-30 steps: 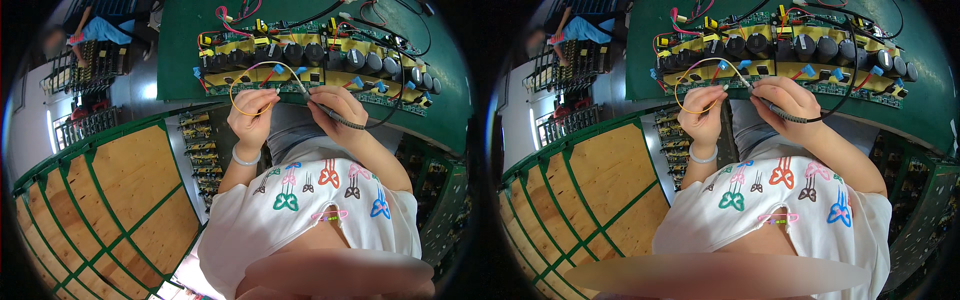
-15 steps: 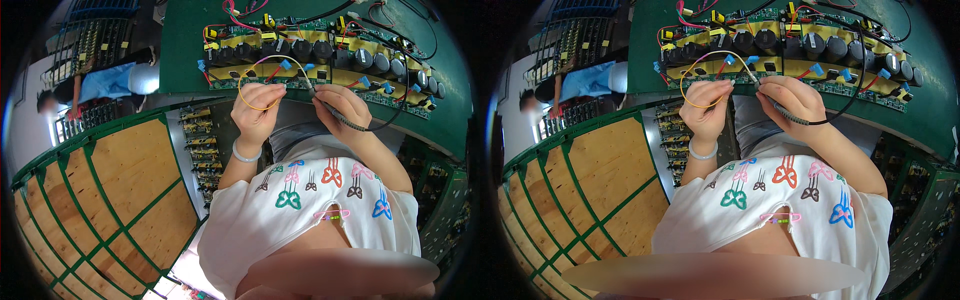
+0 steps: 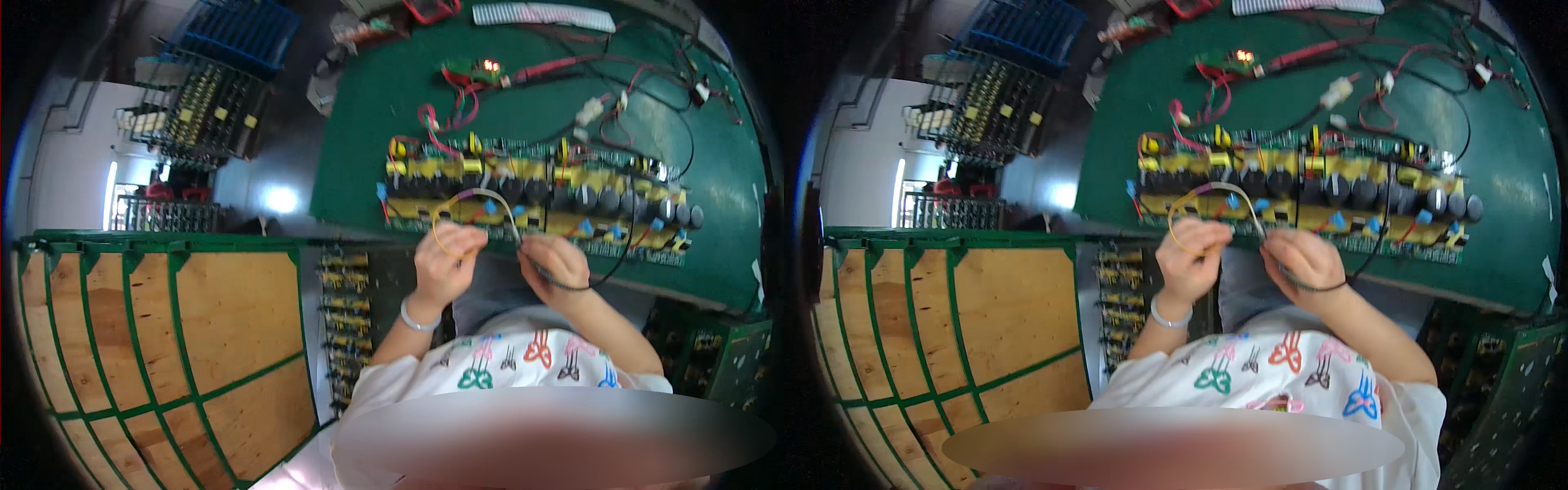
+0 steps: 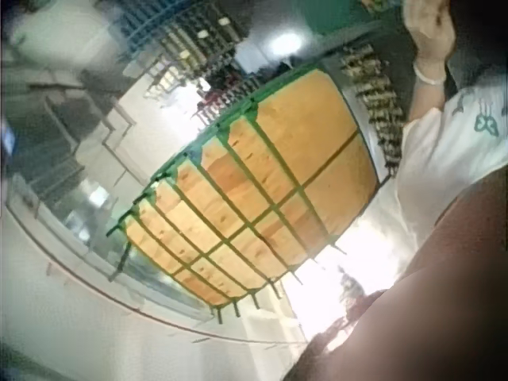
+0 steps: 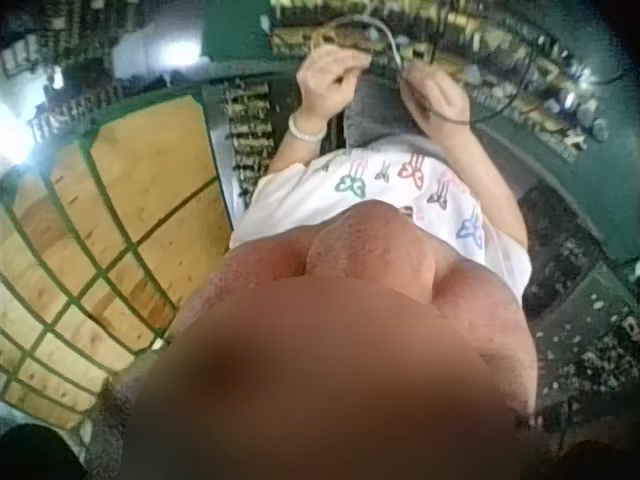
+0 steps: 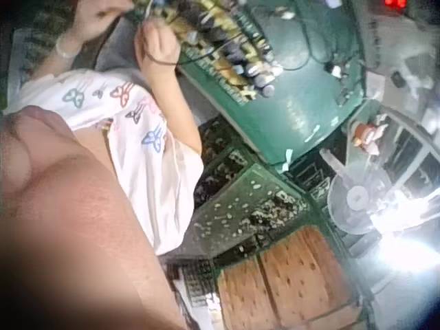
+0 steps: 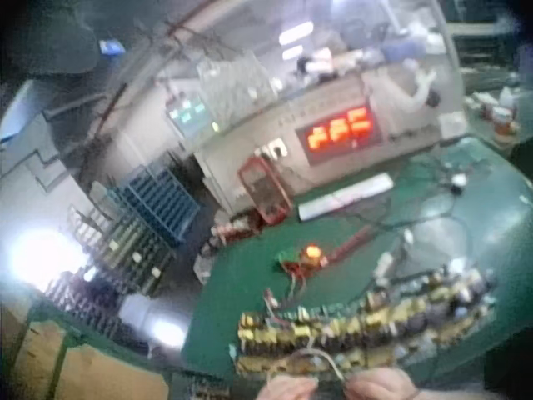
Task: Testing and assembling printed circuit boards (PCBs) at an electronics workstation.
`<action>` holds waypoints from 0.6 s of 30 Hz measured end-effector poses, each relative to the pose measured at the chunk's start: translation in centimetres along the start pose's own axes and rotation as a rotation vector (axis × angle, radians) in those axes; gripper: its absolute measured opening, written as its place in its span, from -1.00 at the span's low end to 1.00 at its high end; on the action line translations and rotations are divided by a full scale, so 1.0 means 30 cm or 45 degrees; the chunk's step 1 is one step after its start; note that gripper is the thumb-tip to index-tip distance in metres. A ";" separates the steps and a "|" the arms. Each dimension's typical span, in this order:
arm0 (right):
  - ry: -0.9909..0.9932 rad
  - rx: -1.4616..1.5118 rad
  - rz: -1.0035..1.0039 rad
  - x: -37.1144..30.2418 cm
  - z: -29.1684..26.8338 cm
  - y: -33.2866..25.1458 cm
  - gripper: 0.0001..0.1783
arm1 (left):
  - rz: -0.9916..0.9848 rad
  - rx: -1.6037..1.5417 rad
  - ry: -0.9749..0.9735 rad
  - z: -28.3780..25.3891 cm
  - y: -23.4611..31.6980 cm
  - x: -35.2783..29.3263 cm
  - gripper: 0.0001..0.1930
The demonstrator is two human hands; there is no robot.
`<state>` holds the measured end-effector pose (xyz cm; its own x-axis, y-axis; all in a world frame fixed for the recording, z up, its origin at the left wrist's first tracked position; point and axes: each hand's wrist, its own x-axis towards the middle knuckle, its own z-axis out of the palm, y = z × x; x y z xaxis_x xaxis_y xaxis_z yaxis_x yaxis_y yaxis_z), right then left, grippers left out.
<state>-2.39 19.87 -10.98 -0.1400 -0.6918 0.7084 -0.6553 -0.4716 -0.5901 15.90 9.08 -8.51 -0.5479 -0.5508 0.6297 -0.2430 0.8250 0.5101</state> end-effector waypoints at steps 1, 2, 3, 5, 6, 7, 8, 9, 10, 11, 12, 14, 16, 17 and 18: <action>0.002 -0.002 0.013 0.002 0.000 -0.003 -0.69 | -0.034 -0.009 -0.009 -0.002 0.005 0.003 -0.80; 0.002 -0.003 0.013 0.004 -0.002 -0.005 -0.69 | -0.024 -0.022 -0.021 -0.003 0.006 0.009 -0.80; 0.004 -0.012 0.013 0.006 -0.002 -0.007 -0.69 | -0.017 -0.007 -0.037 -0.005 0.007 0.012 -0.80; -0.002 -0.026 0.012 0.006 -0.003 -0.010 -0.68 | -0.014 -0.056 -0.052 -0.004 0.004 0.017 -0.78; 0.011 -0.027 0.004 0.006 -0.003 -0.011 -0.68 | 0.026 -0.040 -0.049 -0.004 0.001 0.018 -0.78; 0.002 -0.034 0.004 0.006 -0.003 -0.012 -0.67 | 0.016 -0.056 -0.061 -0.005 -0.002 0.018 -0.78; -0.027 -0.042 0.038 0.006 -0.002 -0.012 -0.67 | -0.036 -0.081 -0.082 -0.006 -0.004 0.018 -0.79; -0.009 -0.041 0.009 0.006 -0.002 -0.013 -0.67 | 0.003 -0.072 -0.076 -0.007 -0.004 0.018 -0.79; -0.004 -0.039 0.007 0.007 -0.001 -0.013 -0.67 | -0.003 -0.078 -0.082 -0.006 -0.005 0.019 -0.79; -0.008 -0.035 0.030 0.008 -0.001 -0.013 -0.67 | -0.049 -0.091 -0.098 -0.006 -0.005 0.021 -0.79; 0.000 -0.037 0.010 0.010 -0.002 -0.014 -0.67 | -0.013 -0.084 -0.091 -0.007 -0.004 0.022 -0.79; -0.007 0.002 0.015 0.014 -0.008 -0.016 -0.65 | -0.049 -0.092 -0.093 -0.008 -0.001 0.028 -0.80; 0.068 0.022 -0.040 0.015 -0.019 -0.016 -0.65 | -0.027 -0.077 -0.086 -0.010 0.000 0.034 -0.81; 0.122 0.045 -0.058 0.014 -0.025 -0.016 -0.64 | -0.065 -0.075 -0.092 -0.010 0.001 0.035 -0.81; 0.144 0.027 -0.089 0.013 -0.032 -0.012 -0.63 | -0.047 -0.060 -0.094 -0.011 0.000 0.035 -0.81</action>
<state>-2.92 20.29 -10.13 -0.1781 -0.5913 0.7865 -0.6507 -0.5289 -0.5449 15.59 8.46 -7.66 -0.5972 -0.5686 0.5657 -0.2273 0.7963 0.5605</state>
